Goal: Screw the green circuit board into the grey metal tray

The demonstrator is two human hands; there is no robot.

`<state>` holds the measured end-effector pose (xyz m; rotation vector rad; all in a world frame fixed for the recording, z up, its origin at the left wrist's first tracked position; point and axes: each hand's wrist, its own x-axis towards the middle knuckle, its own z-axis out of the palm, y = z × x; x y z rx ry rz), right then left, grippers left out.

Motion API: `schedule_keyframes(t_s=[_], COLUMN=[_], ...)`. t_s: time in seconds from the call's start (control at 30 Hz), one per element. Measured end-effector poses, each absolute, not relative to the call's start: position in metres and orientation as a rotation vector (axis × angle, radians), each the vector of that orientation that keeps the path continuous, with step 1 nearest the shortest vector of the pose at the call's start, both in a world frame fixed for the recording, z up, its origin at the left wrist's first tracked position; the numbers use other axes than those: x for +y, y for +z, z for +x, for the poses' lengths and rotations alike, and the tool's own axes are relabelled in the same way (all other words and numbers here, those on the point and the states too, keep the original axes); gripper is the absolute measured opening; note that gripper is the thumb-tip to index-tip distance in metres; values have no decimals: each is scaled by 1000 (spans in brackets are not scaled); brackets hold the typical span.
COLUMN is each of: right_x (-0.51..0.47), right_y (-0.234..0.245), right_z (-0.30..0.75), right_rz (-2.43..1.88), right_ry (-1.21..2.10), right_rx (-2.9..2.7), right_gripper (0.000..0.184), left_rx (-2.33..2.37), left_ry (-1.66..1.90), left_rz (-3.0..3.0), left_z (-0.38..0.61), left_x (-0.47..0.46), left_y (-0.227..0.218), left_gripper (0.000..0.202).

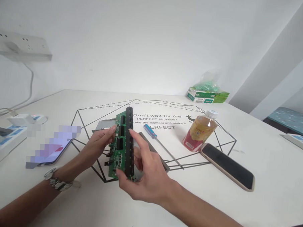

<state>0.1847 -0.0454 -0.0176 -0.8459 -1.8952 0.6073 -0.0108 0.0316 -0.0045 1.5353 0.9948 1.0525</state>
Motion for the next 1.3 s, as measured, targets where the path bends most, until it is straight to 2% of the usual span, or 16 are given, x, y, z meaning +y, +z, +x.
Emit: schedule_keyframes(t_s=[0.17,0.37,0.53,0.7,0.83,0.9,1.0,1.03,1.13,1.3], right_x=[-46,-43,-33,-24,-23,-21,-15,-13,-9,-9], right_y=[-17,-10,-6,-11,-9,-6,-1,0,-1,-8], right_z=[188,190,194,197,200,203,209,211,211,206], right_rz=[-744,-691,-827,-809,-846,-922,-1135,-1206,-1301,-1197], right_ry=[691,894,1059,1256,1290,1325,1460,1502,1540,1616], right_rx=[-1871,-1634,-1378,-1222,-1224,-1248,-1321,-1355,-1485,-1608], right_gripper=[95,68,46,42,41,41,51,50,31,33], left_rx=[1018,1001,968,855,831,821,807,804,786,655], left_ry=[1025,957,1023,1022,1095,1160,1214,1209,1174,1163], left_rz=[1518,1271,1054,983,944,951,1037,1089,1296,1560], left_z=[-10,-7,-2,-2,-3,-5,-7,-7,-8,-8], left_x=[30,25,22,25,26,28,29,29,24,11], left_y=[-8,-7,-3,-6,-7,-8,-9,-9,-8,0], left_gripper=[56,48,36,29,25,29,41,43,46,45])
